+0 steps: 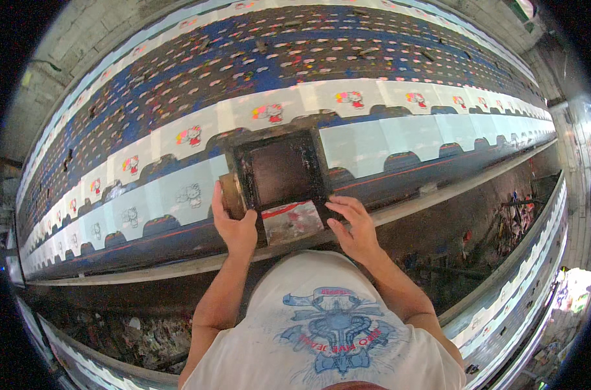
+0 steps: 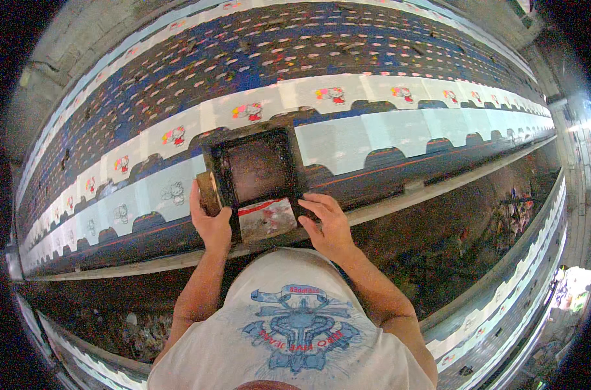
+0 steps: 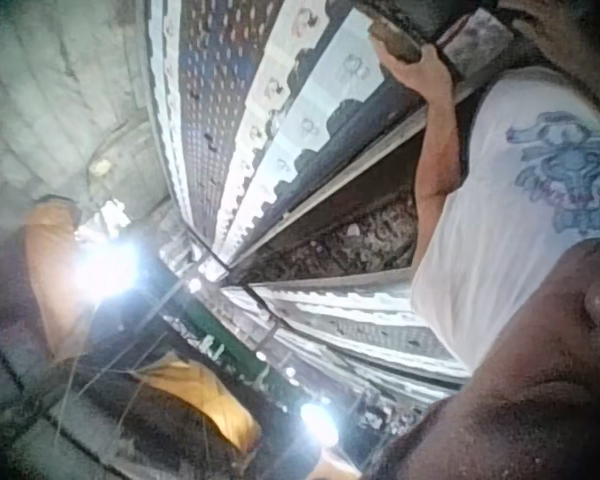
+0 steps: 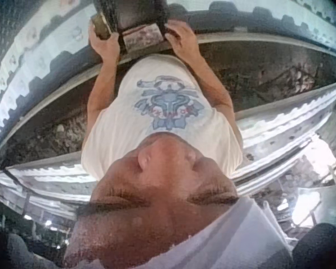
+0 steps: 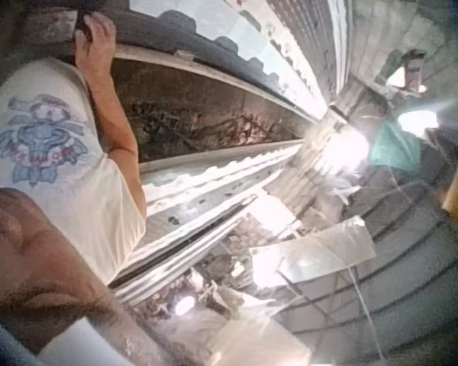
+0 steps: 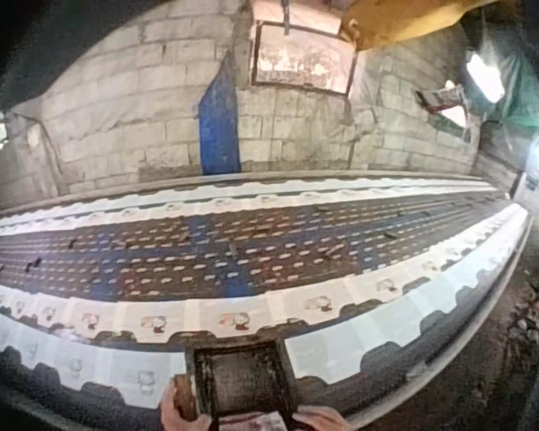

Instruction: The person walks to a long table and repeatedly rubs a small rectangular block over a dark ink pad, then presses the block onto a series of white fabric pieces laid out on the table to transfer a printed design. The person continues this process along the table, handling each fabric piece one at a time.

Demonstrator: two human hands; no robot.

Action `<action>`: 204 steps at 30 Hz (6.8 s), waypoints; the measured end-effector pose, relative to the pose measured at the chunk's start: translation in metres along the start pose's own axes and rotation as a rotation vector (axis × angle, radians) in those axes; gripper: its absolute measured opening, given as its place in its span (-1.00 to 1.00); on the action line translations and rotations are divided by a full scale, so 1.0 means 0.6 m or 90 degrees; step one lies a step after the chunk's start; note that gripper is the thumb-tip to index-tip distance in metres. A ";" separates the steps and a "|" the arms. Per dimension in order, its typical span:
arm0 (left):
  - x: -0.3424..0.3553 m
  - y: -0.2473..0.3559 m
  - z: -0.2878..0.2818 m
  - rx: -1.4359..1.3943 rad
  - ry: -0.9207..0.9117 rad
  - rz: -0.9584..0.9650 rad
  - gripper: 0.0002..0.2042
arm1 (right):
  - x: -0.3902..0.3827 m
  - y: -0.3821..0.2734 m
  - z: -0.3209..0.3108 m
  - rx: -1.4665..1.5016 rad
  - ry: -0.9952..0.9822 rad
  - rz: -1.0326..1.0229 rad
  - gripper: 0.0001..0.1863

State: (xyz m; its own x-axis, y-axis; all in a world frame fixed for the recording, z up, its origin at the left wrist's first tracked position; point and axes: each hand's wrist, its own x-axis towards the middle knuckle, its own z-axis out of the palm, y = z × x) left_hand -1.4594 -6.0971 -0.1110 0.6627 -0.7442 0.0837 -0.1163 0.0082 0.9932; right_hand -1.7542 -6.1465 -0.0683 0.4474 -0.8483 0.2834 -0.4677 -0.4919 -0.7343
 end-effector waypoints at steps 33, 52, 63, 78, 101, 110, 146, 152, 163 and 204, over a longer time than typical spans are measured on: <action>-0.097 0.030 0.368 -0.070 -0.018 -0.089 -0.10 | 0.162 0.194 -0.299 -0.193 -0.364 -0.219 -0.52; -0.086 0.022 0.353 -0.166 -0.076 -0.097 -0.19 | 0.168 0.167 -0.246 -0.266 -0.288 -0.263 -0.42; -0.095 0.025 0.360 0.127 -0.038 -0.008 -0.01 | 0.045 0.154 -0.265 -0.182 -0.230 -0.215 -0.47; -0.168 0.086 0.573 0.032 -0.022 0.020 0.01 | -0.040 0.359 -0.448 0.031 0.048 0.071 -0.62; -0.212 0.085 0.760 0.026 -0.013 -0.073 -0.02 | 0.084 0.434 -0.599 -0.233 -0.331 -0.325 -0.52; -0.210 0.103 0.759 -0.052 -0.025 -0.111 0.00 | 0.266 0.465 -0.607 -0.149 -0.381 -0.243 -0.62; -0.215 0.111 0.762 0.234 -0.008 0.009 0.02 | 0.016 0.457 -0.626 -0.128 -0.132 -0.170 -0.50; -0.258 0.129 0.868 0.077 -0.002 0.046 0.03 | -0.035 0.551 -0.711 0.049 0.019 0.068 -0.60; -0.330 0.151 1.135 0.103 0.001 0.045 0.03 | -0.046 0.718 -0.919 -0.043 0.049 -0.060 -0.60; -0.446 0.661 1.244 -0.198 -0.548 0.948 -0.59 | 0.280 0.730 -0.880 -0.241 -0.254 -0.211 -0.35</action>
State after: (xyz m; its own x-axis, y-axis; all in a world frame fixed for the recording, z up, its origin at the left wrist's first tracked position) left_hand -2.2352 -6.3931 0.1999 -0.4281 -0.0932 0.8989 -0.0051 0.9949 0.1007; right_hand -2.2865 -6.6079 -0.0164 0.8296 -0.5371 0.1524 -0.4604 -0.8125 -0.3576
